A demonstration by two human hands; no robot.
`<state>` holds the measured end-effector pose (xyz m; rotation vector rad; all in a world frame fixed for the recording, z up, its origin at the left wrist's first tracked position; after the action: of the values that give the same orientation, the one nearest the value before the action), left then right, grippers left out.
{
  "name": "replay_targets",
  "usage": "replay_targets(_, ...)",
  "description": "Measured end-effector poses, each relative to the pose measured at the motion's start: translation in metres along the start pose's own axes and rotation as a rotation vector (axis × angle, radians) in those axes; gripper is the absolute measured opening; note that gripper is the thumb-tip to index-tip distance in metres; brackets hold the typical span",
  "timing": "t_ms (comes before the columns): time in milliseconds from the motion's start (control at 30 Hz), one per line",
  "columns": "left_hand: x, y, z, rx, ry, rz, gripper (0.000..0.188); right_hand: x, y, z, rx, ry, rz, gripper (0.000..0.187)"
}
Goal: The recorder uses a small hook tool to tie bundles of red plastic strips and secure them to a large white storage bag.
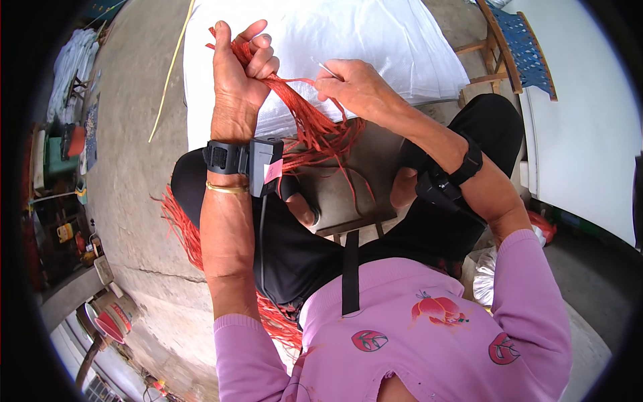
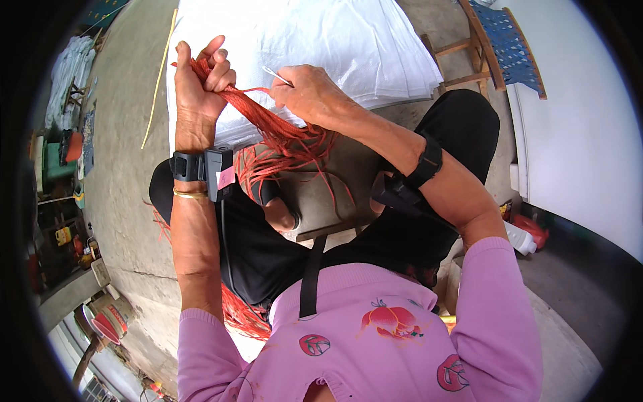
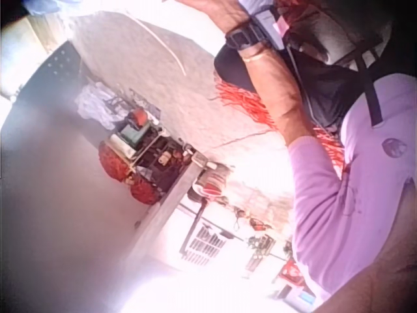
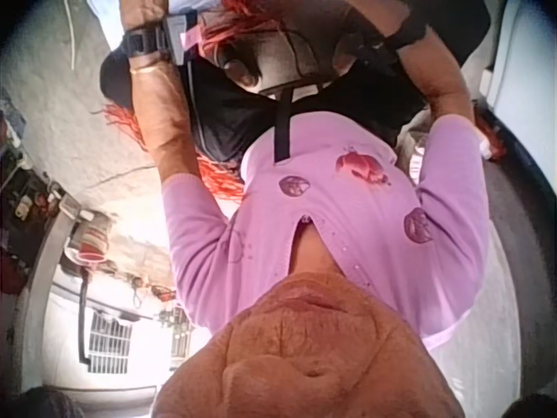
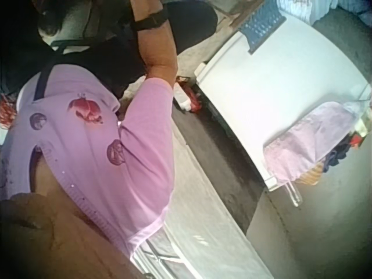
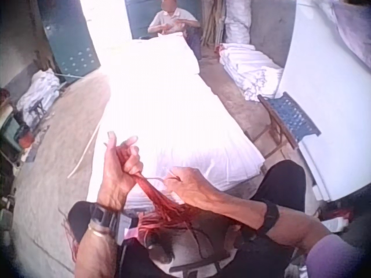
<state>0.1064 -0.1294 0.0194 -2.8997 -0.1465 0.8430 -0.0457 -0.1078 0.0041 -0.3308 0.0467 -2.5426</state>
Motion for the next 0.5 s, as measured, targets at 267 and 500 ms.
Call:
replay_targets(267, 0.059, -0.023, -0.085, -0.289, -0.046, -0.412, 0.055, 0.068, 0.015, 0.017, 0.131, -0.348, -0.23, 0.021)
replay_targets(500, -0.015, -0.023, 0.067, 0.368, 0.315, 0.017, 0.029, 0.047, 0.008, -0.01, -0.036, 0.2, -0.23, 0.022)
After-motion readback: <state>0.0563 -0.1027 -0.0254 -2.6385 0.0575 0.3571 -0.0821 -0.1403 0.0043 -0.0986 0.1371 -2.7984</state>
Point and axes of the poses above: each hand's wrist, its own y-axis towards the middle knuckle, its own x-axis out of the back of the hand, z = x × y, the point moved 10 cm from there along y, towards the middle knuckle, and after that the axes turned 9 degrees about y, right-handed, at the moved point
